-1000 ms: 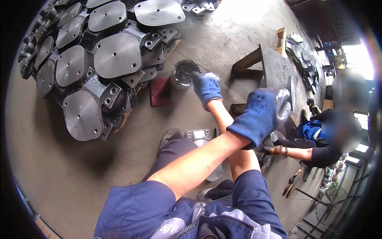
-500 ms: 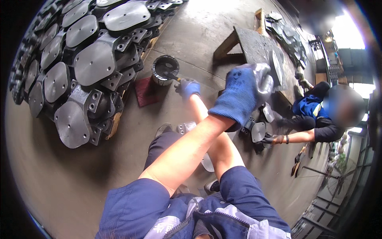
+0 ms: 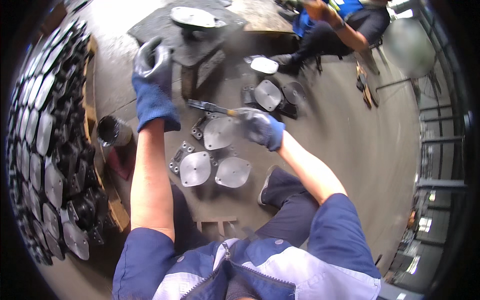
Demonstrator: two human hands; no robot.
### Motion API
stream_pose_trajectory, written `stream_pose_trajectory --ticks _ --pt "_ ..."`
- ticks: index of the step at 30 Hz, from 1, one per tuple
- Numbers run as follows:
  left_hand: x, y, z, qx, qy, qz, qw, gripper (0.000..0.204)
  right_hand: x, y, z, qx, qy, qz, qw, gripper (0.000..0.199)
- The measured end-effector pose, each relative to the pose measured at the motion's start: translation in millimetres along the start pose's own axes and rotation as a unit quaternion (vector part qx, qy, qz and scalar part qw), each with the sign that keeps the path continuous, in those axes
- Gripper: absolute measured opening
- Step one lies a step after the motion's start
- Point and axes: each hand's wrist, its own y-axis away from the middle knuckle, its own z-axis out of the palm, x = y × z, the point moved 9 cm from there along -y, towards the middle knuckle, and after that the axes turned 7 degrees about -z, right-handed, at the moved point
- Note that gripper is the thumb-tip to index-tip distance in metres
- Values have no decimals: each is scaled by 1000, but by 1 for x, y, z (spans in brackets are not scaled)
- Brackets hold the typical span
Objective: The person sits on the floor and uses a brush to apply a dark coating to several metal parts. They repeatedly dip the brush into a container and paint the surfaces of the parts, then stack the finished pieces onto a large pile.
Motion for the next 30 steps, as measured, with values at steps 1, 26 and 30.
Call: stream_pose_trajectory --ticks 1,26,30 --pt "-29 3 19 27 24 -12 999 24 33 54 1 55 -405 176 896 30" --pt "-439 331 309 -104 239 -609 749 29 150 343 -37 546 -515 352 559 30" --pt "-434 339 249 -395 -152 -422 802 34 155 303 -55 488 -367 402 682 27"
